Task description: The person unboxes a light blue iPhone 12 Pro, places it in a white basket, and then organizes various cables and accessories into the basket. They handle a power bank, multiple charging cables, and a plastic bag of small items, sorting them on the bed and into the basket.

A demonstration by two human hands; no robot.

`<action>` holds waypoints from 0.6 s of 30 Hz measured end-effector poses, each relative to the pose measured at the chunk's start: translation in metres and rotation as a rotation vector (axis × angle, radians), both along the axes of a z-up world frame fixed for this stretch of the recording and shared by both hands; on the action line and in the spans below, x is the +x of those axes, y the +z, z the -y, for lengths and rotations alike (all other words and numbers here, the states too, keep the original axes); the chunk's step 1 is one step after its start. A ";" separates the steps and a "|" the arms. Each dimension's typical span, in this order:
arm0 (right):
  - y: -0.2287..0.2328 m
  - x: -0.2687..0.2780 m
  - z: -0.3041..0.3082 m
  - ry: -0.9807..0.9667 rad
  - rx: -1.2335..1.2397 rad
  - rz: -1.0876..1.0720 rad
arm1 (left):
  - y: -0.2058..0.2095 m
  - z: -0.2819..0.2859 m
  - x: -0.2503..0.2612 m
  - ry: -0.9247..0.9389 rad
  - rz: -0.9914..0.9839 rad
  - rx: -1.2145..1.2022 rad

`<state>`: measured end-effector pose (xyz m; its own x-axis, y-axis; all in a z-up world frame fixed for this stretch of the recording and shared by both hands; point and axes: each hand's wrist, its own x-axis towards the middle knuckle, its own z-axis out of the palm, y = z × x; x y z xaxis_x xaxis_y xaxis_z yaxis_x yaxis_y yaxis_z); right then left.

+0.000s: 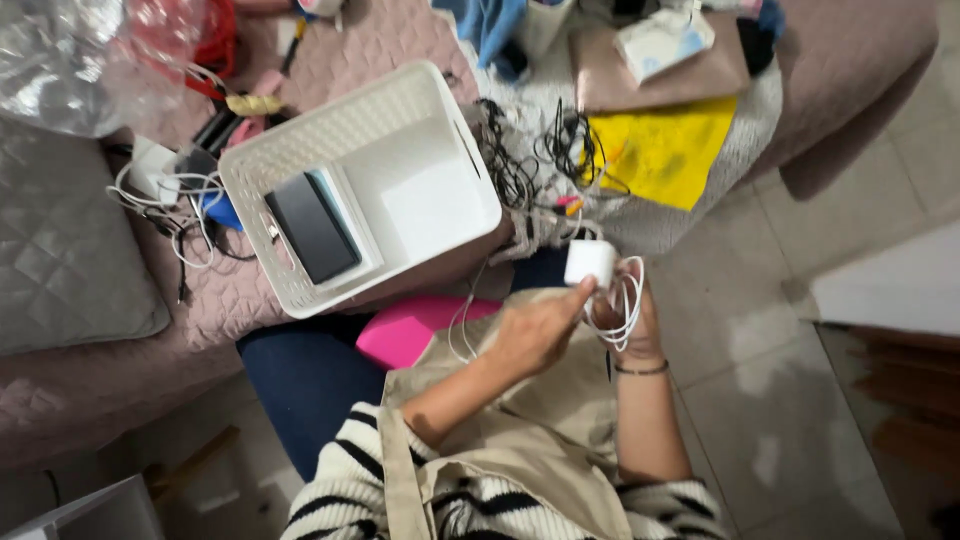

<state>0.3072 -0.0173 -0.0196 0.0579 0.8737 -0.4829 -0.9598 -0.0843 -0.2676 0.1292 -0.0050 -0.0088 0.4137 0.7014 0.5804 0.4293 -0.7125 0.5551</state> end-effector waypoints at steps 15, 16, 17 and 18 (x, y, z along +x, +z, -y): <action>0.022 0.028 -0.053 0.037 0.387 0.694 | 0.009 -0.008 -0.030 0.143 0.494 -0.665; 0.022 0.038 -0.071 0.043 0.386 0.692 | 0.008 -0.015 -0.032 0.149 0.494 -0.666; 0.021 0.047 -0.090 -0.032 0.505 0.826 | 0.007 -0.022 -0.034 0.186 0.625 -0.846; 0.022 0.057 -0.109 -0.111 0.623 0.959 | 0.007 -0.030 -0.036 0.223 0.756 -1.025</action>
